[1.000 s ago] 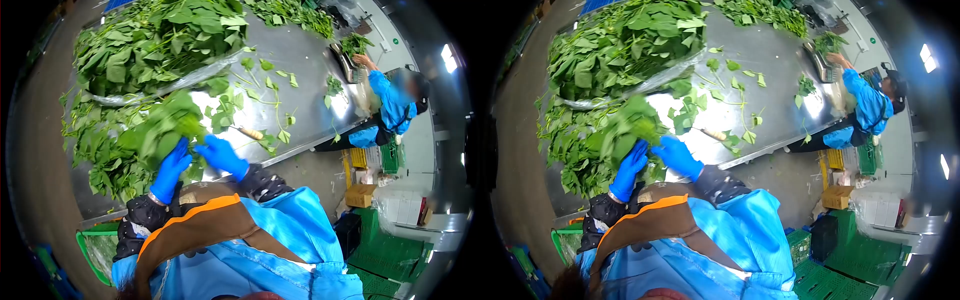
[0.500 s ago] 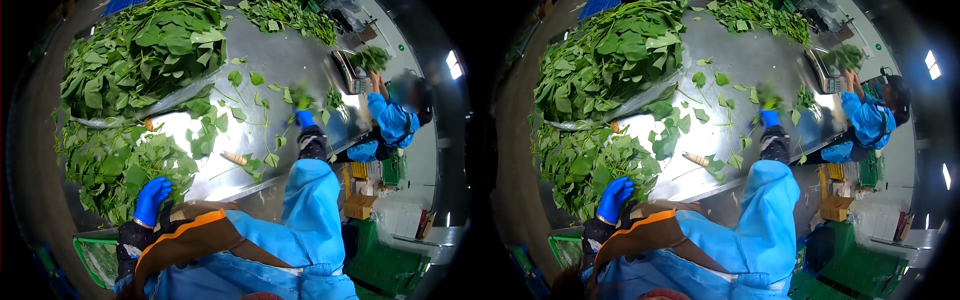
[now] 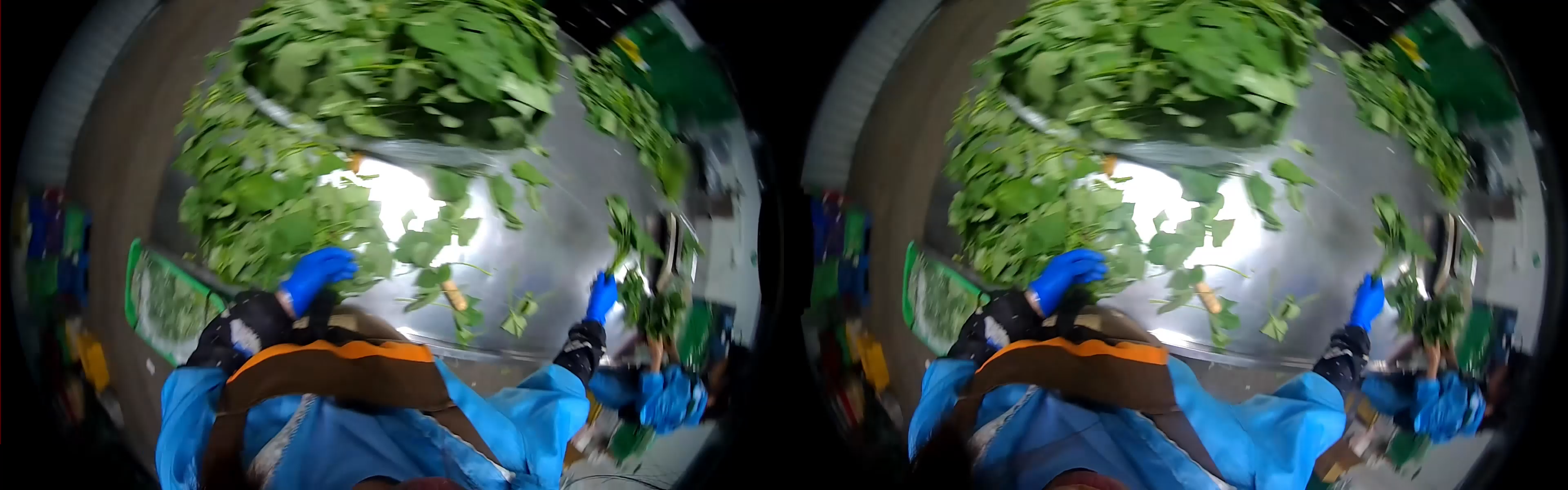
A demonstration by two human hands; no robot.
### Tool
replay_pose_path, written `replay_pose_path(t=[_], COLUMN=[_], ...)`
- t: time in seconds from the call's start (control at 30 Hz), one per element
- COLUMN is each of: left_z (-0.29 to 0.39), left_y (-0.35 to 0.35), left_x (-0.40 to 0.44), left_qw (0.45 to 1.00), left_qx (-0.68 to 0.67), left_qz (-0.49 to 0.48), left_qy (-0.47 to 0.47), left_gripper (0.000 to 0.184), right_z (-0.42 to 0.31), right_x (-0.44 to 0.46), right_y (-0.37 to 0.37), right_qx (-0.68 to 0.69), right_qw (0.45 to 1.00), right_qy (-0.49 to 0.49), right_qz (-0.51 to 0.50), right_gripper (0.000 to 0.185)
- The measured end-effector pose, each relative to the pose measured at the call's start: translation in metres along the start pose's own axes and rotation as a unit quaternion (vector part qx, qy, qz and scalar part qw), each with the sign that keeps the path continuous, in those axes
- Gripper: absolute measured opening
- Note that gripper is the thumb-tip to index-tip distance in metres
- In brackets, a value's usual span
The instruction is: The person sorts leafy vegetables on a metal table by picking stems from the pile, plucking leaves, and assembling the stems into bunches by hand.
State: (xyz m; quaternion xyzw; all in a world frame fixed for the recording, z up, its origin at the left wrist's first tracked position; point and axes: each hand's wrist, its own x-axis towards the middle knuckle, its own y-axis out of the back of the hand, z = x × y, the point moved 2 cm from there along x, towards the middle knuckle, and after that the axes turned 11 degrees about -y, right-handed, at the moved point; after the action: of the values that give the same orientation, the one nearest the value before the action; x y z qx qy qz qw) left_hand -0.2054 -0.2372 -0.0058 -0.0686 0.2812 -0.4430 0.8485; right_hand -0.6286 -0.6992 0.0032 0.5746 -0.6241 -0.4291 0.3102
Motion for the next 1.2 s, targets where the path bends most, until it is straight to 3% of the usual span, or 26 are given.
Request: replay_pose_path(t=[0.03,0.07,0.1,0.17,0.2,0.3,0.33,0.37,0.43,0.5,0.57,0.6,0.63,0.7,0.77,0.83,0.9,0.97,1.03,1.17,1.2], left_z=[0.002,0.007,0.008,0.007,0.010,0.026,0.024,0.043,0.038,0.020,0.004,0.000,-0.002,-0.007,-0.002,0.007,0.011,0.021,0.037,0.065,0.072], left_y=[-0.001,-0.004,-0.001,0.001,0.000,-0.013,-0.017,-0.028,-0.038,-0.034,-0.016,-0.004,0.005,0.024,0.042,0.070,0.099,0.132,0.165,0.248,0.269], left_x=[0.000,-0.001,-0.003,-0.005,-0.005,0.002,0.009,0.010,0.021,0.036,0.039,0.035,0.031,0.021,0.014,0.010,0.006,0.005,0.001,0.002,0.004], left_qw=[1.000,0.999,0.997,0.991,0.983,0.939,0.922,0.872,0.723,0.659,0.603,0.576,0.573,0.566,0.575,0.579,0.569,0.564,0.563,0.571,0.565], left_qx=[0.027,0.052,0.078,0.128,0.169,0.282,0.304,0.406,0.574,0.655,0.713,0.736,0.739,0.746,0.754,0.762,0.765,0.766,0.763,0.757,0.762], left_qz=[0.004,0.004,0.007,0.001,0.016,0.008,-0.014,-0.059,-0.095,-0.126,-0.156,-0.168,-0.148,-0.107,-0.073,-0.016,0.027,0.062,0.101,0.171,0.178], left_qy=[0.000,-0.004,-0.020,-0.050,-0.072,-0.199,-0.241,-0.268,-0.374,-0.346,-0.322,-0.312,-0.322,-0.334,-0.308,-0.291,-0.300,-0.303,-0.301,-0.267,-0.261], left_gripper=[0.025,0.024,0.023,0.022,0.022,0.022,0.026,0.033,0.054,0.063,0.066,0.065,0.063,0.060,0.053,0.052,0.051,0.052,0.052,0.052,0.052], right_z=[0.028,0.064,0.082,0.043,0.032,-0.008,-0.021,-0.035,-0.077,-0.083,-0.074,-0.065,-0.056,-0.056,-0.056,-0.068,-0.081,-0.098,-0.099,-0.100,-0.110], right_x=[0.016,0.025,0.030,-0.025,-0.043,-0.111,-0.135,-0.165,-0.239,-0.285,-0.292,-0.288,-0.278,-0.262,-0.255,-0.269,-0.287,-0.303,-0.309,-0.314,-0.323], right_y=[-0.017,-0.033,-0.046,-0.024,-0.021,-0.018,-0.030,-0.044,-0.067,-0.091,-0.095,-0.088,-0.082,-0.065,-0.069,-0.081,-0.113,-0.132,-0.154,-0.165,-0.164], right_qx=[-0.275,-0.281,-0.286,-0.219,-0.170,-0.046,0.040,0.125,0.025,-0.074,-0.073,-0.007,0.096,0.171,0.169,0.029,0.028,-0.014,0.035,-0.043,-0.012], right_qw=[0.960,0.956,0.947,0.974,0.975,0.982,0.991,0.972,0.934,0.901,0.899,0.915,0.920,0.923,0.936,0.962,0.949,0.963,0.965,0.973,0.974], right_qy=[0.016,0.082,0.143,0.013,0.050,0.126,0.130,0.131,0.227,0.327,0.309,0.234,0.174,0.147,0.156,0.172,0.268,0.230,0.246,0.217,0.183], right_qz=[0.052,0.027,0.008,0.055,0.135,0.135,-0.007,-0.151,-0.274,-0.274,-0.300,-0.328,-0.339,-0.311,-0.266,-0.210,-0.161,-0.143,-0.088,-0.067,-0.130], right_gripper=[0.032,0.034,0.037,0.039,0.036,0.036,0.036,0.036,0.035,0.031,0.030,0.031,0.031,0.031,0.030,0.028,0.028,0.031,0.031,0.033,0.031])
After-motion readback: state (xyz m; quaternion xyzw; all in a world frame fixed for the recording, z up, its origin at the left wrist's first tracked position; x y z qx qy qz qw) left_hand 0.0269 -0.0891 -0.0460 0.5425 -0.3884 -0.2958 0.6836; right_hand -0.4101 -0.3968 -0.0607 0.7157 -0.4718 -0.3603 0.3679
